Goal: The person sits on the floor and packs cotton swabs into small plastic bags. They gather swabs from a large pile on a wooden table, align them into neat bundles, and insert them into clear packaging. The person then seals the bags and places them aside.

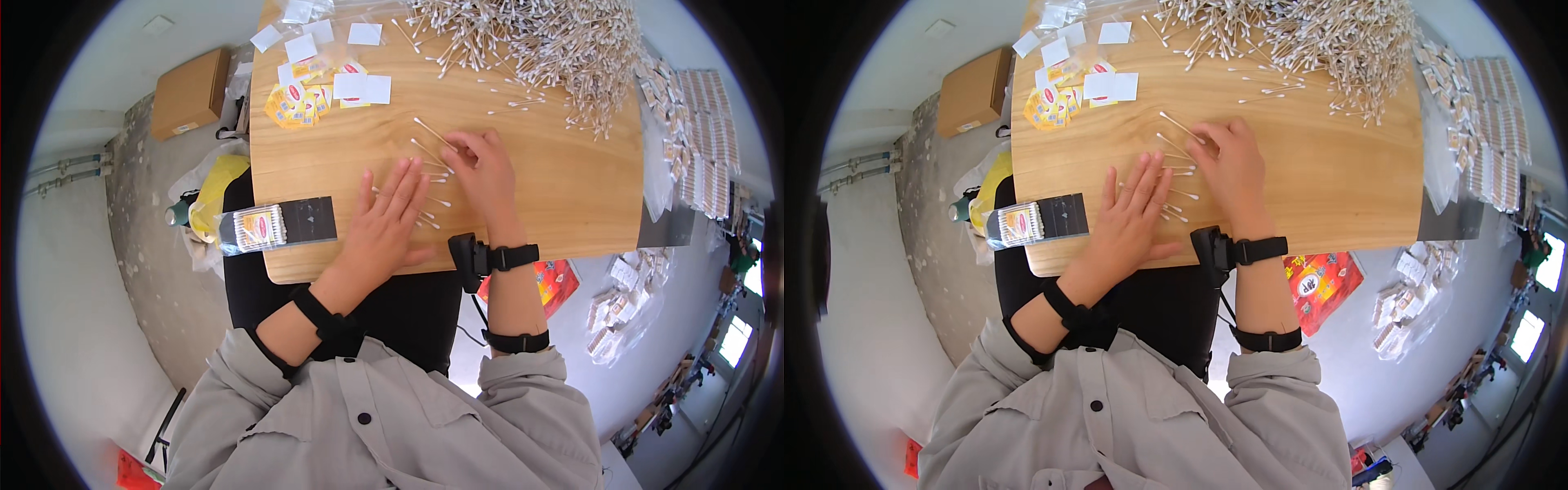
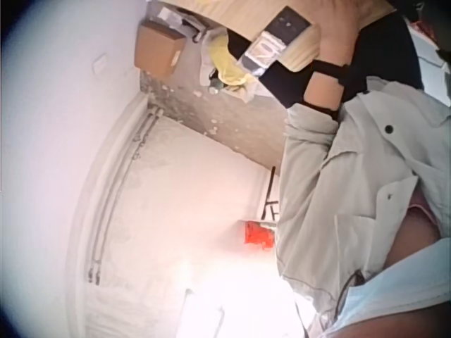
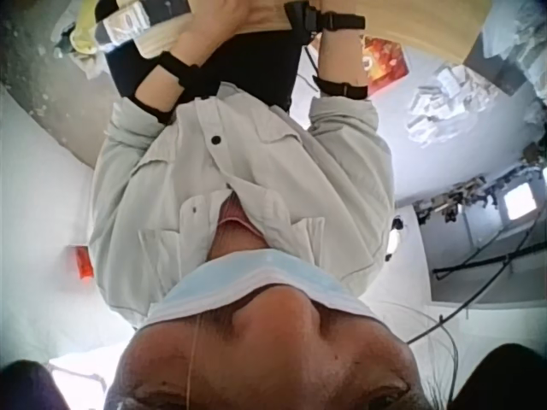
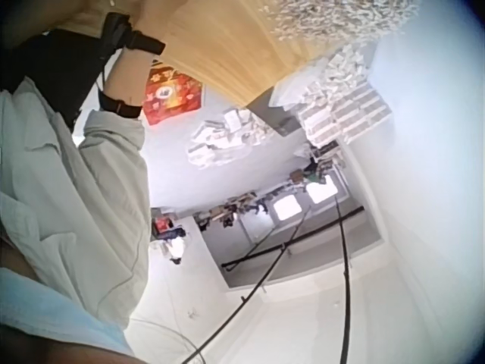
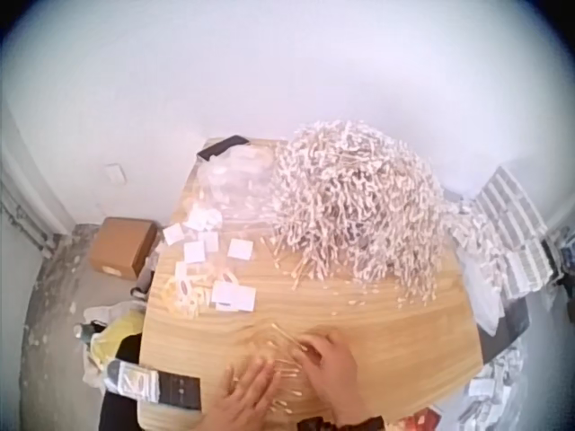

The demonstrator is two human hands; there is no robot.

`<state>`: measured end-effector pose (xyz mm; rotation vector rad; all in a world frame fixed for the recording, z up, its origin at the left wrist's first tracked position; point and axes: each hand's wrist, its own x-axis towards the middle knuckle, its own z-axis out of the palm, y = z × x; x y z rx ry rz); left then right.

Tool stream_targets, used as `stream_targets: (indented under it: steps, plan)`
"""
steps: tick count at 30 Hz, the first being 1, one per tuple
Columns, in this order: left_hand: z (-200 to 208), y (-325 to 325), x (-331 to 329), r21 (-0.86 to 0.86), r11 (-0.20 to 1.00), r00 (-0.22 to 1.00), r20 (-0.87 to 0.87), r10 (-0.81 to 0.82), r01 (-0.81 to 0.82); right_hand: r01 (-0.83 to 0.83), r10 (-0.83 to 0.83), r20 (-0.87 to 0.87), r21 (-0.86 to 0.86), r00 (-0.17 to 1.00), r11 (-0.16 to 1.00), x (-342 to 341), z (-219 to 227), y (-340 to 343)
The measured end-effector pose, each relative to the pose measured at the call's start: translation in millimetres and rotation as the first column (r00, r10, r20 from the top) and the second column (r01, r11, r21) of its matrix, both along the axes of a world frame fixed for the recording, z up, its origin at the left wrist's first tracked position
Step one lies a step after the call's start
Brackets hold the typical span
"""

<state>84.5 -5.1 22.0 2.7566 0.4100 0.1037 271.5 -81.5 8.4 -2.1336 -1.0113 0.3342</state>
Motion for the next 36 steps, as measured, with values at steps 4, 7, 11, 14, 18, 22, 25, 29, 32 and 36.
stream_targets:
  steps: [4,7,11,14,18,22,25,29,32,36]
  plan:
    - [-4.8,-6.5,6.3,-0.019,0.999,1.000,-0.014,0.025,-0.026,-0.081,0.081,-0.004,0.015,0.997,0.997,6.3,3.1,-3.2]
    - [-8.0,-5.0,12.9,0.017,0.999,0.999,-0.036,0.034,-0.033,-0.090,0.089,-0.072,-0.011,0.993,0.996,8.6,6.2,-3.0]
    - [-9.5,2.7,10.8,0.028,1.000,0.999,-0.032,-0.007,0.008,-0.064,0.065,-0.131,0.011,0.989,0.998,12.5,1.0,-1.5]
    - [-8.6,11.2,5.1,0.038,0.998,0.998,-0.016,-0.054,0.055,-0.078,0.077,-0.110,-0.004,0.991,0.997,13.0,3.2,0.9]
    - [-1.6,23.4,-2.1,0.029,0.994,0.994,-0.035,-0.102,0.103,-0.177,0.175,-0.106,-0.011,0.979,0.984,4.9,6.7,-1.2]
    - [0.7,26.5,-8.2,-0.035,0.997,0.998,0.000,-0.068,0.068,-0.253,0.249,-0.104,-0.028,0.963,0.967,-1.4,9.5,-5.6]
    - [0.6,24.7,-6.2,-0.037,0.998,0.999,-0.001,-0.046,0.046,-0.218,0.210,-0.163,-0.035,0.964,0.975,-1.8,11.5,-7.5]
    - [-1.9,26.6,2.2,-0.017,0.999,0.999,0.012,-0.048,0.048,-0.109,0.120,-0.272,0.053,0.955,0.993,-1.4,11.1,-11.8]
    - [-2.5,30.2,4.8,-0.005,0.998,0.998,0.017,-0.060,0.060,-0.107,0.124,-0.239,0.084,0.963,0.991,1.9,8.1,-19.9]
    - [-0.7,28.6,7.0,-0.020,0.998,0.998,0.012,-0.057,0.057,-0.078,0.078,-0.114,0.007,0.990,0.997,-1.2,3.5,-18.0]
